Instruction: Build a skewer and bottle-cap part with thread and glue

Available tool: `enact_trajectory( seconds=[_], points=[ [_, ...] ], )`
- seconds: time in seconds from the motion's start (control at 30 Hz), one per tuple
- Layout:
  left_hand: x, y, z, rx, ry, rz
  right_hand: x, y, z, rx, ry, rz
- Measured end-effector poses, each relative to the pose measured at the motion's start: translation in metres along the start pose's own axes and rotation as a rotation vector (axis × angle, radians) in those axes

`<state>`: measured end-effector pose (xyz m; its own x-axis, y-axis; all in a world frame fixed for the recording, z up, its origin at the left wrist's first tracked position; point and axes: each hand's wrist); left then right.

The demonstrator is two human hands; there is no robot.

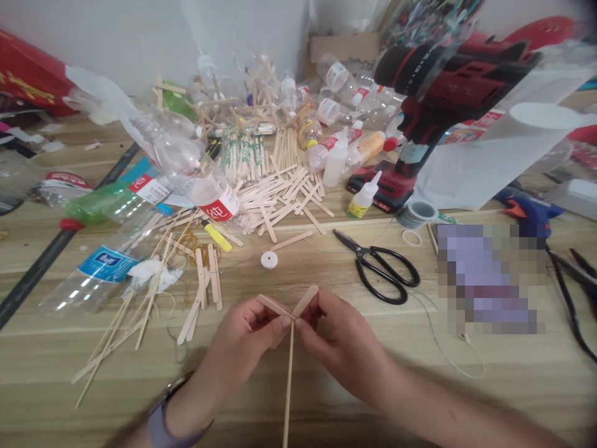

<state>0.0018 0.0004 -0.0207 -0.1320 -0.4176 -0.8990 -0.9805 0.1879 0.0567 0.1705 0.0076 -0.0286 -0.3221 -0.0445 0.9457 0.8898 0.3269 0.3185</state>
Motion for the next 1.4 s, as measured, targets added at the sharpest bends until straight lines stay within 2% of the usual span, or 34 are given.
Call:
enact_trajectory(
  seconds=[0.57,0.87,1.1,1.2,1.33,1.4],
  points=[
    [0.001,0.001,0.001,0.018,-0.001,0.014,0.000,0.000,-0.001,-0.004,-0.016,-0.044],
    [-0.003,0.001,0.000,-0.016,0.008,-0.017,0.003,-0.001,0.001,0.024,-0.046,-0.065],
    [-0.017,0.007,-0.004,-0.088,0.100,-0.051,0.023,0.004,0.014,0.052,-0.029,-0.138],
    [-0.026,0.012,-0.006,-0.205,0.138,-0.056,0.036,0.007,0.024,0.089,-0.009,-0.156],
    [-0.026,0.024,-0.004,-0.349,0.135,-0.097,0.048,0.007,0.037,0.079,0.073,-0.220],
    [-0.024,0.029,-0.002,-0.354,0.101,-0.139,0.053,0.007,0.042,0.067,0.104,-0.253]
  ],
)
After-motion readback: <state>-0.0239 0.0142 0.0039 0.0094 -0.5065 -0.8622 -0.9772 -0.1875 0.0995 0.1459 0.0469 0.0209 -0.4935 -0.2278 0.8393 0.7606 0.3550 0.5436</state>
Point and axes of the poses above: each hand's wrist, its own z-axis towards the middle knuckle, its own y-axis out of the back of the hand, x = y × z, and after that the axes turned 2 degrees about -y, right-handed
